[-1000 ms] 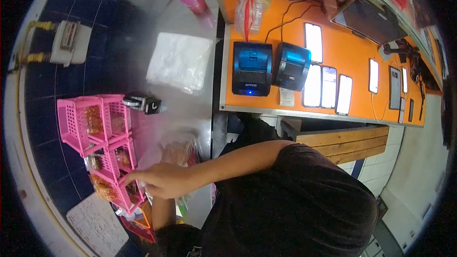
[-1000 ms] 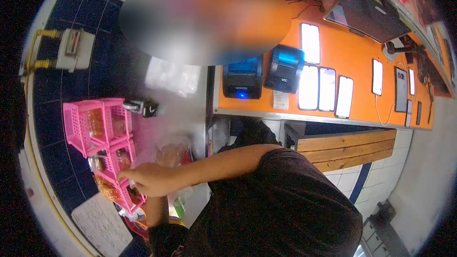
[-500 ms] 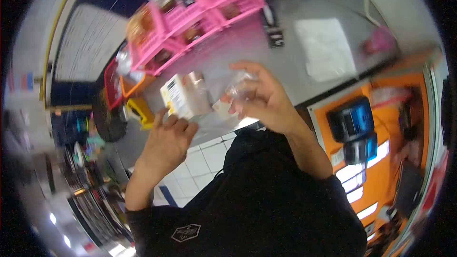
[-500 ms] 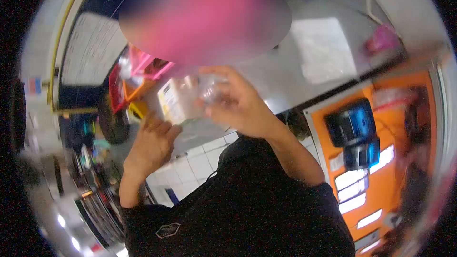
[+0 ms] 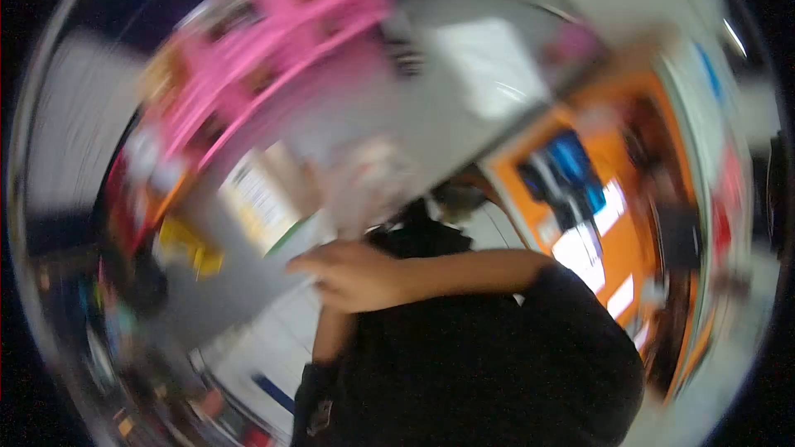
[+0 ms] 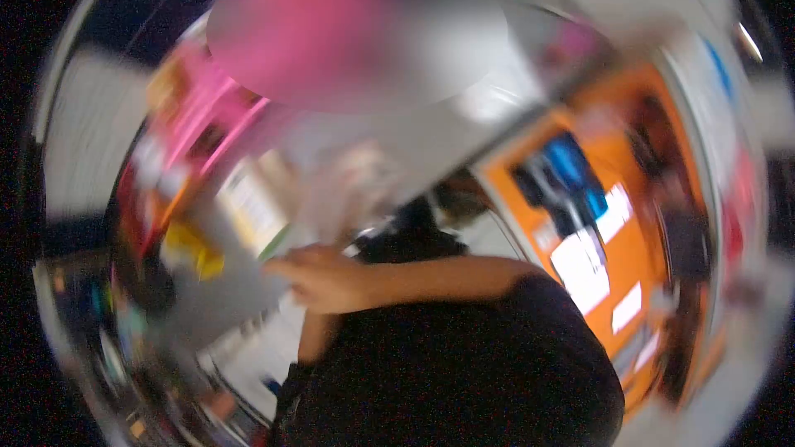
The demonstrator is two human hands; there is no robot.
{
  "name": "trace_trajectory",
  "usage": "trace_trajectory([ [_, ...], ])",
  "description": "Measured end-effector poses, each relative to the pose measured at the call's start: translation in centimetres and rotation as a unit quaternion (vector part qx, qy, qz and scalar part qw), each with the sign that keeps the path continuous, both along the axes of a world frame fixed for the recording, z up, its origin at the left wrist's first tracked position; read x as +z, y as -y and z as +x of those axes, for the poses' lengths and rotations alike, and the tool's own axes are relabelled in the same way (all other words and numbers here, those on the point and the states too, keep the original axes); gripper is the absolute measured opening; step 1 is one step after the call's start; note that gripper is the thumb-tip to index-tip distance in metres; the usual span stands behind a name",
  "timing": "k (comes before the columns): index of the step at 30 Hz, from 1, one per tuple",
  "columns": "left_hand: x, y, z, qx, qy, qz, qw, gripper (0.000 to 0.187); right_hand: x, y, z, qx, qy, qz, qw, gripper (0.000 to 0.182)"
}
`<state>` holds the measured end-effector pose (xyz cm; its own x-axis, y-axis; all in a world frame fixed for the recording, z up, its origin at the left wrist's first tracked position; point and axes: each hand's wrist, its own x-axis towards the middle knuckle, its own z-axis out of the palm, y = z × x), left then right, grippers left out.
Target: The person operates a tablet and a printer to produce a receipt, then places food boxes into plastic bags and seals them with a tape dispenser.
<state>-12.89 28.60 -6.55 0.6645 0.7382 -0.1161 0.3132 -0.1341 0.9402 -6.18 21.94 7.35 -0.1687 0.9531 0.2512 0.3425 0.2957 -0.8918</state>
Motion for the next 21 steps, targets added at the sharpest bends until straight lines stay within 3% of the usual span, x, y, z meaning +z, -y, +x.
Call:
trace_trajectory([
  [2,-1.2,-1.0,0.7,0.003,-0.016,-0.068,0.998,0.086,0.4,-0.7,1.3,0.007,0.164,-0.046,0.985,0.046],
  [4,-2.1,-2.7,-0.2,0.022,-0.037,-0.095,0.995,0.076,0.9,-0.8,4.2,-0.031,0.204,-0.025,0.978,0.051],
  [6,-3.5,-5.6,0.2,0.037,-0.063,-0.092,0.993,0.067,-0.6,-2.4,7.0,-0.208,-0.043,0.021,0.977,0.065],
  [8,-4.9,-7.6,0.3,0.050,-0.101,-0.081,0.990,0.059,-4.0,-2.3,11.5,-0.303,-0.125,0.083,0.941,0.090],
  [9,-4.6,-7.9,0.4,0.047,-0.109,-0.091,0.989,0.055,-7.5,-2.0,12.7,-0.312,-0.129,0.089,0.937,0.090],
  [11,0.0,-5.2,2.5,0.049,-0.051,-0.134,0.989,0.056,-13.9,-1.2,13.9,-0.280,0.175,-0.044,0.943,0.113],
  [12,1.8,-4.1,3.7,0.060,0.007,-0.183,0.981,0.057,-13.8,-0.8,13.7,-0.289,0.171,-0.042,0.941,0.113],
  [13,1.8,-3.7,4.5,0.055,0.003,-0.178,0.982,0.057,-13.6,-0.4,12.8,-0.215,0.232,-0.068,0.946,0.117],
  [14,1.9,-3.5,4.9,0.100,-0.073,-0.153,0.980,0.064,-13.4,-0.4,11.6,-0.136,0.289,-0.094,0.943,0.122],
  [15,1.8,-3.3,5.1,0.147,-0.149,-0.127,0.970,0.071,-13.4,-0.6,10.4,-0.137,0.283,-0.091,0.945,0.122],
  [16,1.1,-3.4,5.2,0.149,-0.152,-0.124,0.969,0.071,-13.3,-1.0,9.4,-0.127,0.278,-0.114,0.945,0.119],
  [18,-0.1,-3.1,6.2,0.149,-0.003,-0.256,0.955,0.072,-13.9,-1.6,7.8,-0.118,0.273,-0.137,0.945,0.117],
  [20,2.9,-1.9,7.0,0.160,-0.022,-0.203,0.966,0.066,-16.0,-2.1,6.2,-0.272,0.233,-0.071,0.931,0.106],
  [21,4.3,-1.4,7.5,0.170,-0.037,-0.152,0.973,0.060,-16.2,-2.5,5.8,-0.266,0.231,-0.068,0.933,0.106],
])
